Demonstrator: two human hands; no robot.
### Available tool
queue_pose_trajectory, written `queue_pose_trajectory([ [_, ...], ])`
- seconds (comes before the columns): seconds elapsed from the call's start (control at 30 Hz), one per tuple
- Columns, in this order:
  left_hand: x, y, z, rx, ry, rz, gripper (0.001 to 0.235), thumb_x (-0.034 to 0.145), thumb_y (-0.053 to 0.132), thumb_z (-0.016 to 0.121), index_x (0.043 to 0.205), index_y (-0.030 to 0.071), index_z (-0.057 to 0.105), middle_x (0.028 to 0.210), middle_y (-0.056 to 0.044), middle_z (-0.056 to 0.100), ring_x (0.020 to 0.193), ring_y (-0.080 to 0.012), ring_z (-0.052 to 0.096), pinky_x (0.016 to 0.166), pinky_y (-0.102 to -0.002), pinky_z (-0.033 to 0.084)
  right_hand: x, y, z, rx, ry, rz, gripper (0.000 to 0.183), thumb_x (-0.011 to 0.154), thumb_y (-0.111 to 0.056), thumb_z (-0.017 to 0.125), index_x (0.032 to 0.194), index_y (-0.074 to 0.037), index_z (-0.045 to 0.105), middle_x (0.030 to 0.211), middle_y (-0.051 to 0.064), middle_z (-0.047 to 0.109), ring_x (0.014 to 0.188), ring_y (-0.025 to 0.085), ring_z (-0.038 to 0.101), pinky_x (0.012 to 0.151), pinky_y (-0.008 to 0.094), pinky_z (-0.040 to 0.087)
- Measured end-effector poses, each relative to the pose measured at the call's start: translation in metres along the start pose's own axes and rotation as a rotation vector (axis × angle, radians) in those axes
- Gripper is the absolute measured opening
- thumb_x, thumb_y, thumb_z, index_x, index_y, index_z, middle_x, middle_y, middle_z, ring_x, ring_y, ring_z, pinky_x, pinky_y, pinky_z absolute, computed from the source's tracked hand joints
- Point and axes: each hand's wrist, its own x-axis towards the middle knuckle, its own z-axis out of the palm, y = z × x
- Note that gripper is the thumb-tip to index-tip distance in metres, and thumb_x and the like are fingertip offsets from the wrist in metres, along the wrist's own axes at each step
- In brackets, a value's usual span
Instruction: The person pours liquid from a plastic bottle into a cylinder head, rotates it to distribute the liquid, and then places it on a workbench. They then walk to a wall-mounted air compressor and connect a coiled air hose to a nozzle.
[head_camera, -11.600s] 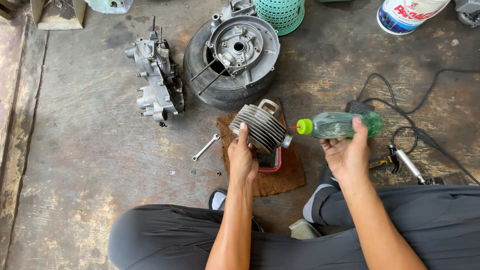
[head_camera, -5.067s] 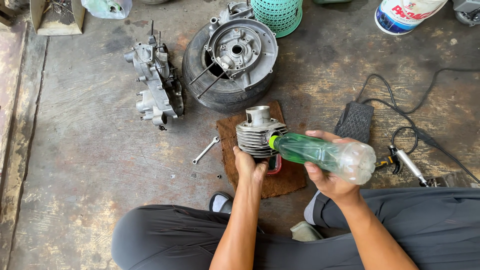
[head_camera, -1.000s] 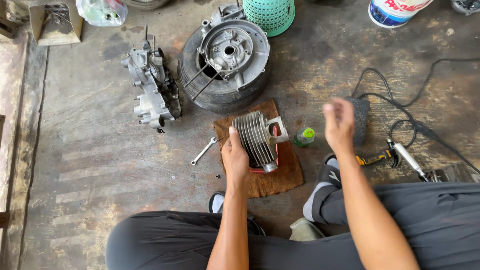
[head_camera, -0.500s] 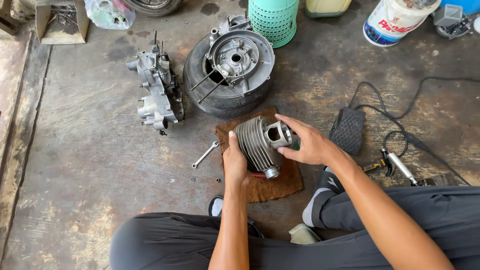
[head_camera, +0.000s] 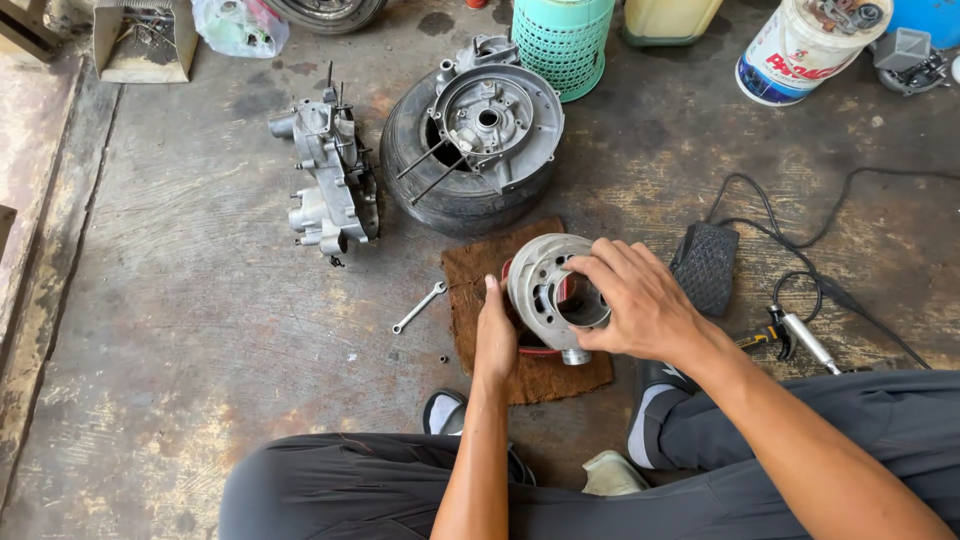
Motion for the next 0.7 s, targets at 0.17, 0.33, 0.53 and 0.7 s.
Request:
queue_pose_trajectory([
  [0.17,-0.012,0.006,0.005,0.02,-0.016,0.063,0.069,0.109,0.049,0.024,0.149,-0.004,0.046,0.153,-0.034,0.041,0.143,-0.0479,0.037,0.116,-0.057,0.035,-0.001,-0.005,0.002,0.011,0.087,-0.038,0.074,0.054,-0.033,0.087,0.121,-0.012,0.061,0.091,0.006,0.05,0.083,0.029,0.06,0.075,0.042,0.048],
  [0.33,-0.006,0.004,0.005,-0.002,-0.018,0.105,0.07,0.109,0.051,0.024,0.151,-0.001,0.045,0.153,-0.034,0.041,0.143,-0.0475,0.038,0.116,-0.058,0.035,-0.001,-0.002,0.006,0.009,0.148,-0.089,0.076,0.054,-0.032,0.087,0.122,-0.012,0.061,0.091,0.006,0.049,0.081,0.03,0.059,0.074,0.043,0.048],
  [0.53,-0.006,0.013,0.012,-0.273,-0.047,-0.107,0.098,0.1,0.072,0.029,0.159,-0.005,0.018,0.162,-0.035,0.017,0.147,-0.0532,0.025,0.116,-0.064,0.028,-0.02,0.011,0.027,0.025,0.294,-0.294,0.061,0.076,-0.025,0.081,0.131,-0.005,0.061,0.113,0.017,0.06,0.096,0.037,0.065,0.086,0.047,0.053],
  [0.7,0.042,-0.047,-0.008,-0.581,-0.122,-0.017,0.121,0.084,0.092,0.041,0.159,-0.001,0.025,0.157,-0.036,0.029,0.14,-0.0553,0.037,0.113,-0.066,0.033,-0.038,0.025,0.051,0.057,0.441,-0.394,0.06,0.082,-0.028,0.08,0.135,-0.005,0.063,0.13,0.022,0.062,0.105,0.04,0.067,0.091,0.051,0.055],
])
